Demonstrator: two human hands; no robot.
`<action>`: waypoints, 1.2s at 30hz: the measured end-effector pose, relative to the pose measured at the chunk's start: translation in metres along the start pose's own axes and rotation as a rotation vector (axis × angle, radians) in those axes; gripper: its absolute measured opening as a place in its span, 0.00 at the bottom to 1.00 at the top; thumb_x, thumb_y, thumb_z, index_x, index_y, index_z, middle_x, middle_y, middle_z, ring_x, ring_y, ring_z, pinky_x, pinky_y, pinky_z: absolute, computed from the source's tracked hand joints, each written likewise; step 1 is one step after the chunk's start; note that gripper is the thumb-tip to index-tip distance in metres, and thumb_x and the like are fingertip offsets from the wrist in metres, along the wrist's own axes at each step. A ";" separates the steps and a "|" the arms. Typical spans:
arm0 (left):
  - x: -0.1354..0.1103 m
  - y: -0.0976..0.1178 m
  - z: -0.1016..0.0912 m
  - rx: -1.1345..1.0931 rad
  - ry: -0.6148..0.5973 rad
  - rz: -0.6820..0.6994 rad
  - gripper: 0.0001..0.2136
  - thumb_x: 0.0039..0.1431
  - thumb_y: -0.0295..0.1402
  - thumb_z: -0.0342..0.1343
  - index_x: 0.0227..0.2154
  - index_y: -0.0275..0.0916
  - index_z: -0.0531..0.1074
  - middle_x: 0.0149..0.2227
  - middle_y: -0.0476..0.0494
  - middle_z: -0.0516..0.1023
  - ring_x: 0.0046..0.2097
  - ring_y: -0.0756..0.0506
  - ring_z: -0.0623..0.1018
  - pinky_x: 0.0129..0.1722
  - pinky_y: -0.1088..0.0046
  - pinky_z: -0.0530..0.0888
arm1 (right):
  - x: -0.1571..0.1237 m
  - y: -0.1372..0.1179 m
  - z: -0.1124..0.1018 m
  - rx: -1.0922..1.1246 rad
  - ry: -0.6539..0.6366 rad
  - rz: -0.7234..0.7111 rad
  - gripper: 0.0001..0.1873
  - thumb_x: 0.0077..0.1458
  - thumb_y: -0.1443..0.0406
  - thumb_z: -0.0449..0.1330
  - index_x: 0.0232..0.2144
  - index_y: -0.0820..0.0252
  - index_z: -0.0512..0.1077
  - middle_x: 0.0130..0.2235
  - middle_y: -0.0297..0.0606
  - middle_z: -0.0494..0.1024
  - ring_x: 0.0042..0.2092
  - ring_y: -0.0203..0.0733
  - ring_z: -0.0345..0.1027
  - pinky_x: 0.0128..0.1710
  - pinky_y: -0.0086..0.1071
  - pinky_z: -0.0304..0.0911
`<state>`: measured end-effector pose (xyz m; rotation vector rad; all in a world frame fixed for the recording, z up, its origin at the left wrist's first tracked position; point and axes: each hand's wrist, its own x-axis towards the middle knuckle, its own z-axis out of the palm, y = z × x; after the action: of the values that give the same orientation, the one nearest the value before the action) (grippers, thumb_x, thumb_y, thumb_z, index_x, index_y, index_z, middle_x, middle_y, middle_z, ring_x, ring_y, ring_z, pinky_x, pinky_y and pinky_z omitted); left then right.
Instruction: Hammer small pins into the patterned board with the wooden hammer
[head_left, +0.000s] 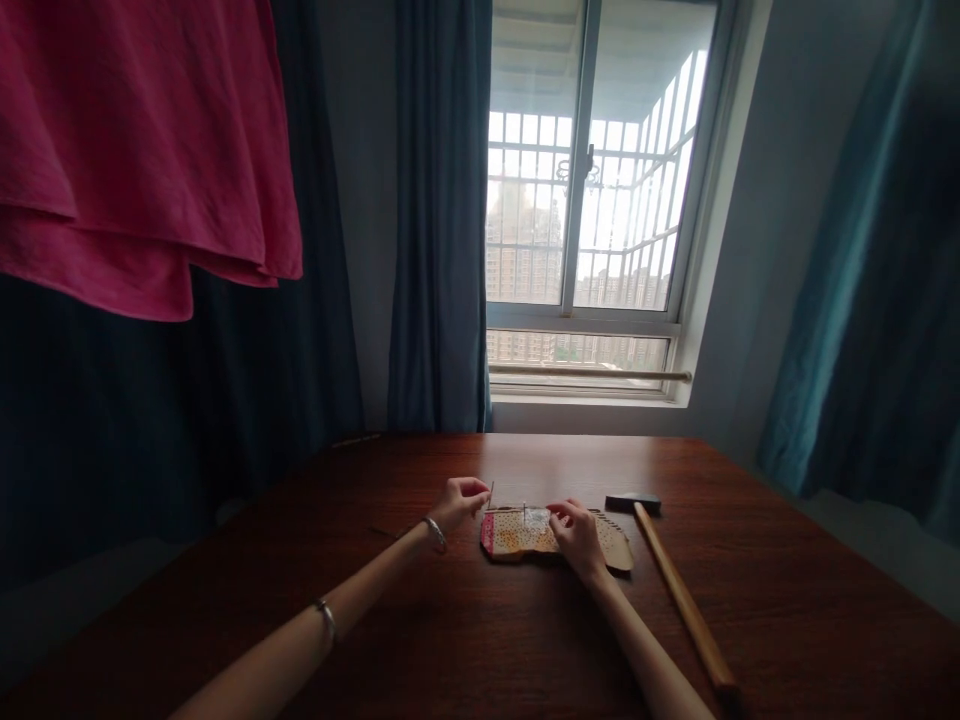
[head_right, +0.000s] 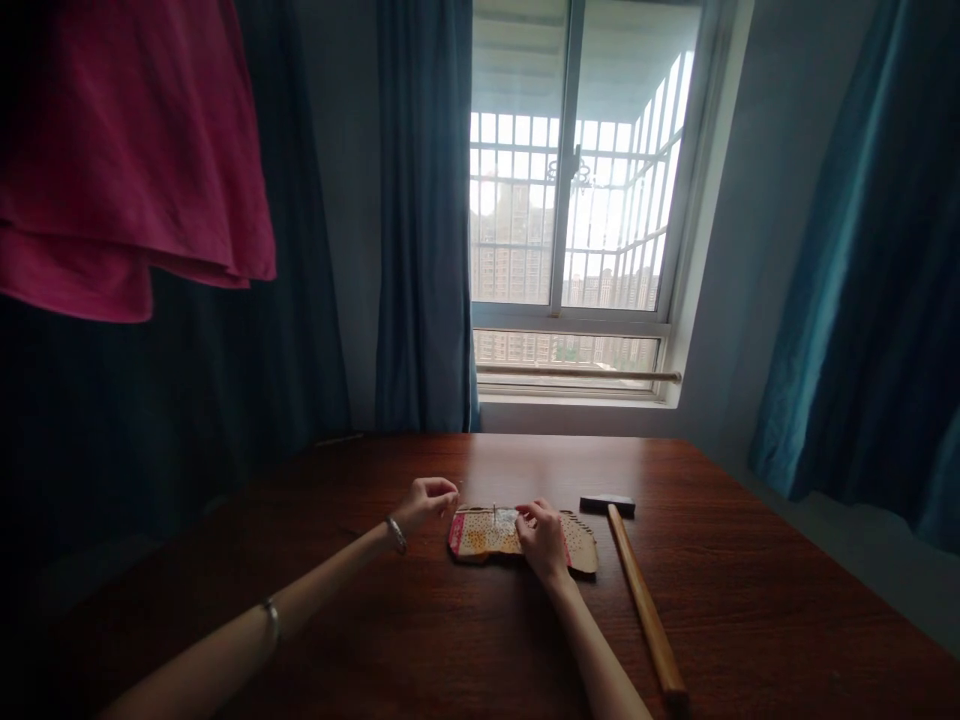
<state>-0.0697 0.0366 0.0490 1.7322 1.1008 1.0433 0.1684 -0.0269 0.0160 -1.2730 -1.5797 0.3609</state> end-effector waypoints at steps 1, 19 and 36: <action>-0.001 0.002 0.013 -0.029 -0.025 0.035 0.15 0.42 0.41 0.58 0.26 0.31 0.72 0.23 0.46 0.72 0.23 0.52 0.68 0.23 0.76 0.65 | 0.000 -0.004 0.000 0.047 -0.014 0.006 0.13 0.51 0.63 0.52 0.32 0.59 0.75 0.32 0.40 0.75 0.32 0.40 0.69 0.32 0.31 0.63; -0.006 0.018 0.073 0.153 -0.122 0.215 0.15 0.49 0.43 0.54 0.28 0.34 0.76 0.26 0.44 0.76 0.28 0.48 0.73 0.27 0.75 0.67 | 0.003 -0.010 0.005 0.426 -0.046 0.130 0.20 0.42 0.50 0.60 0.29 0.59 0.77 0.24 0.37 0.77 0.25 0.39 0.68 0.22 0.29 0.62; 0.048 -0.045 0.074 -0.085 -0.001 -0.014 0.20 0.38 0.18 0.44 0.34 0.31 0.74 0.33 0.40 0.77 0.34 0.47 0.76 0.37 0.70 0.73 | 0.024 0.011 0.031 0.168 -0.004 0.001 0.12 0.50 0.58 0.55 0.29 0.57 0.76 0.30 0.37 0.79 0.33 0.41 0.70 0.35 0.32 0.63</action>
<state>-0.0002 0.0795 -0.0066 1.6555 1.0511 1.0653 0.1503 0.0084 0.0072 -1.1439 -1.5190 0.4869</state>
